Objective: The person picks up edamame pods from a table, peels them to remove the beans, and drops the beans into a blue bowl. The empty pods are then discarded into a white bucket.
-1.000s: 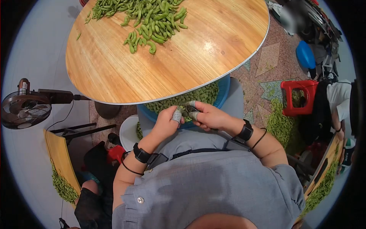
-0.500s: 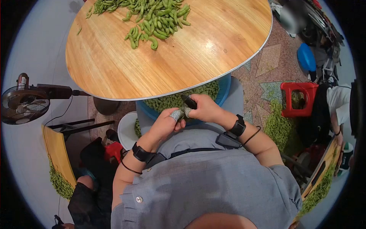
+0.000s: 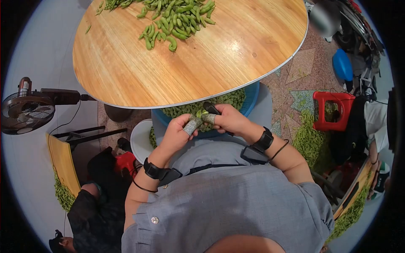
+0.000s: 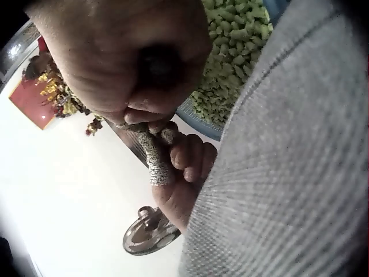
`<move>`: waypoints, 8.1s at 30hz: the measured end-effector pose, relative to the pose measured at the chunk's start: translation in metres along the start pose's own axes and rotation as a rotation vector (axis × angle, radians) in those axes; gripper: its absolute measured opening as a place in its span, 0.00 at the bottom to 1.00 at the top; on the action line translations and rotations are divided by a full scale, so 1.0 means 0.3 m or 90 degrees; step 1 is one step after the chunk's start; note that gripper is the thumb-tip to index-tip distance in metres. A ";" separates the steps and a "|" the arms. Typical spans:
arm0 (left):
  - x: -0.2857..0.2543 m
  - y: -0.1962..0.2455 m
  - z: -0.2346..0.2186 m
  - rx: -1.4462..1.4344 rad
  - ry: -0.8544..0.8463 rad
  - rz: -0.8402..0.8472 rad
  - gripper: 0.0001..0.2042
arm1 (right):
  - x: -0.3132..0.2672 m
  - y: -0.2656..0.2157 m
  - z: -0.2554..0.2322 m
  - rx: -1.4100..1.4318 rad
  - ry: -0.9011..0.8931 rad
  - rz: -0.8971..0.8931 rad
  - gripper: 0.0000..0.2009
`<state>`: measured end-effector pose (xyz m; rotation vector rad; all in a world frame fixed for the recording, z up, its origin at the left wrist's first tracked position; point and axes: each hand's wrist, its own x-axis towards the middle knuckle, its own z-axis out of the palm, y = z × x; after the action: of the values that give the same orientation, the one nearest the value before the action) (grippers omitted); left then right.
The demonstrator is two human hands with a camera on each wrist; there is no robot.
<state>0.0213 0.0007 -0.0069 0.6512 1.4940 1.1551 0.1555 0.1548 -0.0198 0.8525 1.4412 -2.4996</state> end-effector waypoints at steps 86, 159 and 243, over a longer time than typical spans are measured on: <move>-0.142 0.162 -0.203 0.336 0.234 0.310 0.09 | 0.191 -0.451 0.111 -0.487 0.239 -0.286 0.12; -0.010 0.195 -0.036 0.191 0.193 0.294 0.05 | -0.140 -0.254 0.156 0.029 -0.067 -0.080 0.18; -0.007 0.188 -0.061 0.234 0.052 0.236 0.10 | -0.149 -0.304 0.127 -0.018 -0.140 0.076 0.19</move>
<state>-0.0058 0.0145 0.0442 1.1829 1.7204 1.2018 0.1426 0.1647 0.0876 0.6169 1.3115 -2.3928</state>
